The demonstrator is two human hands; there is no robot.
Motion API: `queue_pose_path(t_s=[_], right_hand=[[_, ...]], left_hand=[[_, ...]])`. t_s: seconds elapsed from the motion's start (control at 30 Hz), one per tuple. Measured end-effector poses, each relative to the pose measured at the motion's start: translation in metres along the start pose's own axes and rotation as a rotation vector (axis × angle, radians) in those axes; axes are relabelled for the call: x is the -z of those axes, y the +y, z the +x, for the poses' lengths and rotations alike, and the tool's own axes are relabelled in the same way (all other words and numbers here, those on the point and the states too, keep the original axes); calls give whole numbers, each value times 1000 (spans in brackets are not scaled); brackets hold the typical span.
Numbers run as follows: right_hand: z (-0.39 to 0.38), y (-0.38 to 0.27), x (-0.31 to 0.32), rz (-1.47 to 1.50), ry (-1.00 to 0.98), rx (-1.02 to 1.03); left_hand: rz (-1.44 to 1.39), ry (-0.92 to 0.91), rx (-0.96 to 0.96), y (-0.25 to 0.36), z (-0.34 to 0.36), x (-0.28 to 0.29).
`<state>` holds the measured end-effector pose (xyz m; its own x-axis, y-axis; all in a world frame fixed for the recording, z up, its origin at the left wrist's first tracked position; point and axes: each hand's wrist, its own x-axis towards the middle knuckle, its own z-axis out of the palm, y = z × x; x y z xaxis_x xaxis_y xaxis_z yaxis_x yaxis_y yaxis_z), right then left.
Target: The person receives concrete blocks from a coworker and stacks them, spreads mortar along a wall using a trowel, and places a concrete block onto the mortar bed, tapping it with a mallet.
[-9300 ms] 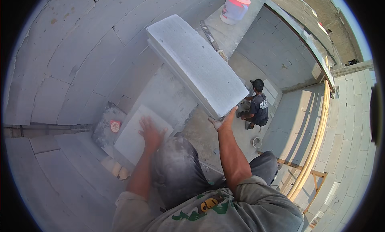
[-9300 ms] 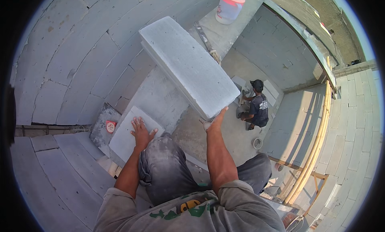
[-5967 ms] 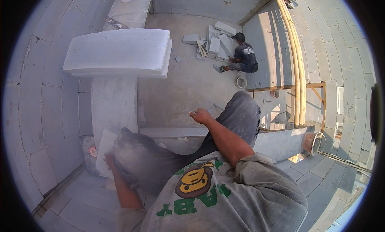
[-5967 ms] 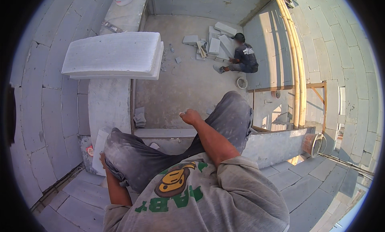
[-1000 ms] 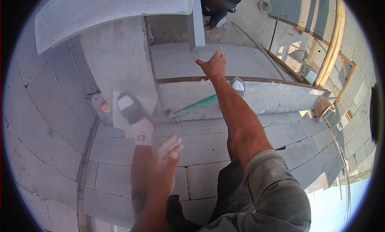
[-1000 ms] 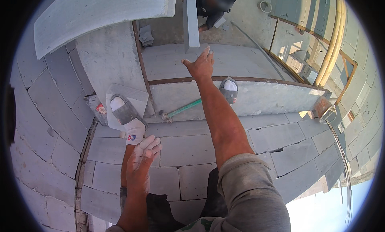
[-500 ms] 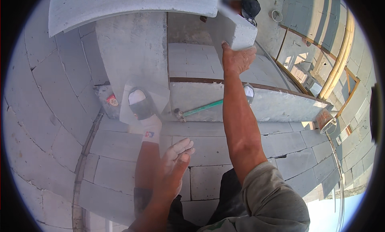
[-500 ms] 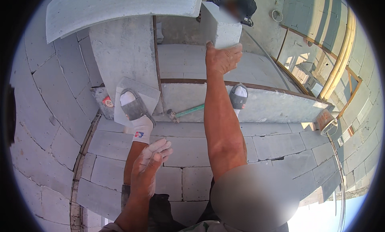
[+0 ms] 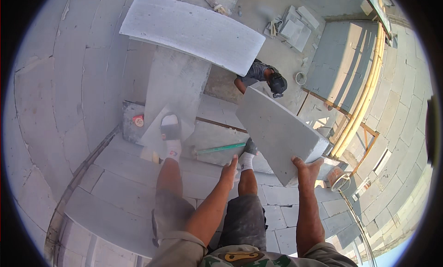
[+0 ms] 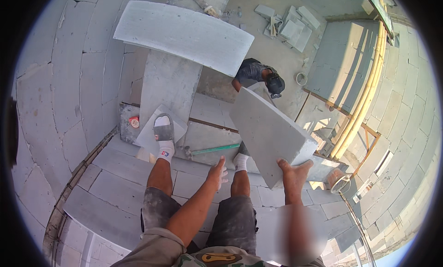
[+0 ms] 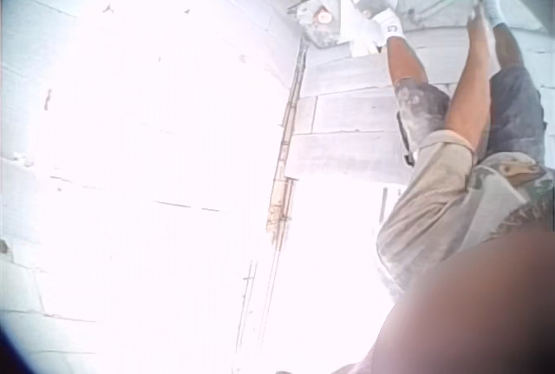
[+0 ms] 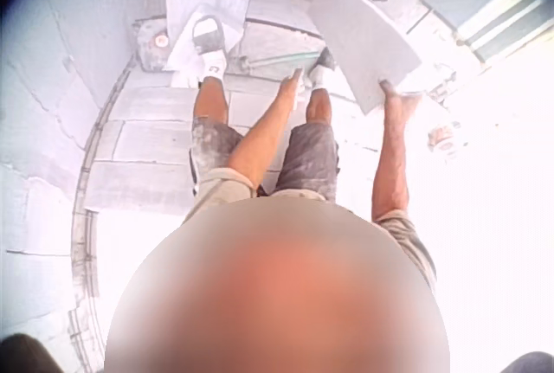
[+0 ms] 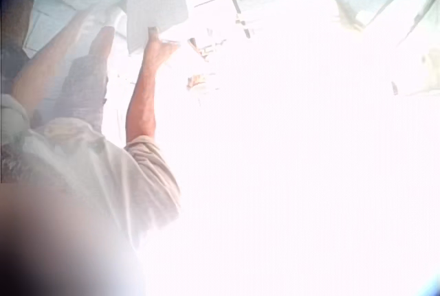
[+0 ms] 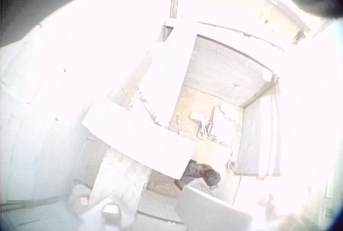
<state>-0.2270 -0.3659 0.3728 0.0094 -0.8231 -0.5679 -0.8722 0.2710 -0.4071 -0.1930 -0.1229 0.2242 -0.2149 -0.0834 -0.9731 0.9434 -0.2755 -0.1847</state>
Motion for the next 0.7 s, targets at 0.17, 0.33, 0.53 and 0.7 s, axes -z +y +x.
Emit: queue_pose_path(t_s=[0.17, 0.33, 0.53, 0.7], right_hand=[[-80, -46, 123, 104, -188, 9], [-109, -63, 149, 56, -356, 52], [-77, -14, 68, 402, -344, -69], [-53, -60, 39, 305, -438, 46]], left_hand=[[-638, -194, 21, -66, -60, -111], [-894, -293, -248, -71, -95, -94], [-821, -275, -223, 2, -49, -36], [-883, -196, -368, 30, -31, -25]])
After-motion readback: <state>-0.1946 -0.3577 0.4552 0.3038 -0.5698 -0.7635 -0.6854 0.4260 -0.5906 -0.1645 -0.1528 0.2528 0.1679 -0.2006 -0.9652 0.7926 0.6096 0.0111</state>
